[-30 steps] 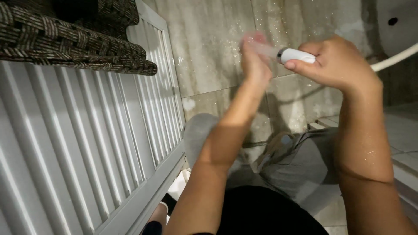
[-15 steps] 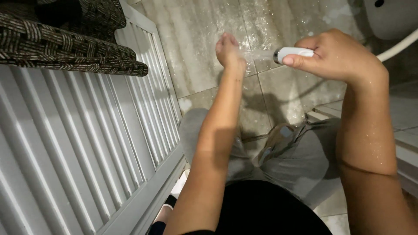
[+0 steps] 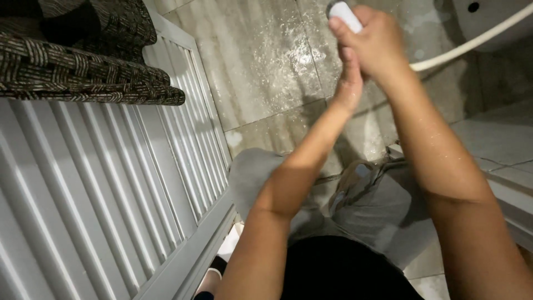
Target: The person sits on the bathroom floor and uses a handheld bidet sprayer to wash their hands. They rinse both hands thoroughly under the water stream, rubbing them together, and continue rinsing until the end of the clip.
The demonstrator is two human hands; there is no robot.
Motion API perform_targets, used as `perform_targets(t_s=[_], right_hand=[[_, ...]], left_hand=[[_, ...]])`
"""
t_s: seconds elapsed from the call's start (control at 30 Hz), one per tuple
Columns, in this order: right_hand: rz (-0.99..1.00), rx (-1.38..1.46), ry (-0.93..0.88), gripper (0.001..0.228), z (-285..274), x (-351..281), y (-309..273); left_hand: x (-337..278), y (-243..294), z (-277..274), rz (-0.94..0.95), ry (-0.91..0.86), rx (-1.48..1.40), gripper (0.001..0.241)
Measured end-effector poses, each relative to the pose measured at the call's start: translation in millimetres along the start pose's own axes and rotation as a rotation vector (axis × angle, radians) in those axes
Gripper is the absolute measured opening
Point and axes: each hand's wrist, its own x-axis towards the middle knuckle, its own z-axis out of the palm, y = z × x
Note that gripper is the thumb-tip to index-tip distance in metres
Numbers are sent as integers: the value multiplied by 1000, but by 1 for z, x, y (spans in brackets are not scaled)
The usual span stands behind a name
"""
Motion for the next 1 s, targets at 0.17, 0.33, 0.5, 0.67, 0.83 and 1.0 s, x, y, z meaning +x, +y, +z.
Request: perform_targets(t_s=[0.17, 0.33, 0.5, 0.67, 0.83, 1.0], right_hand=[[-305, 168, 64, 57, 25, 33, 37], [-431, 261, 149, 26, -11, 60, 55], [194, 978, -3, 8, 2, 151, 112], [434, 1012, -206, 7, 41, 184, 104], [454, 1088, -267, 8, 65, 199, 155], [384, 865, -300, 9, 51, 181, 135]], left_hand=[[45, -73, -19, 142, -25, -261, 105], [45, -51, 3, 205, 112, -156, 87], [17, -48, 34, 292, 164, -31, 74], [-13, -39, 54, 336, 273, 437, 76], [-21, -32, 53, 286, 271, 461, 80], [-22, -35, 54, 247, 241, 439, 79]])
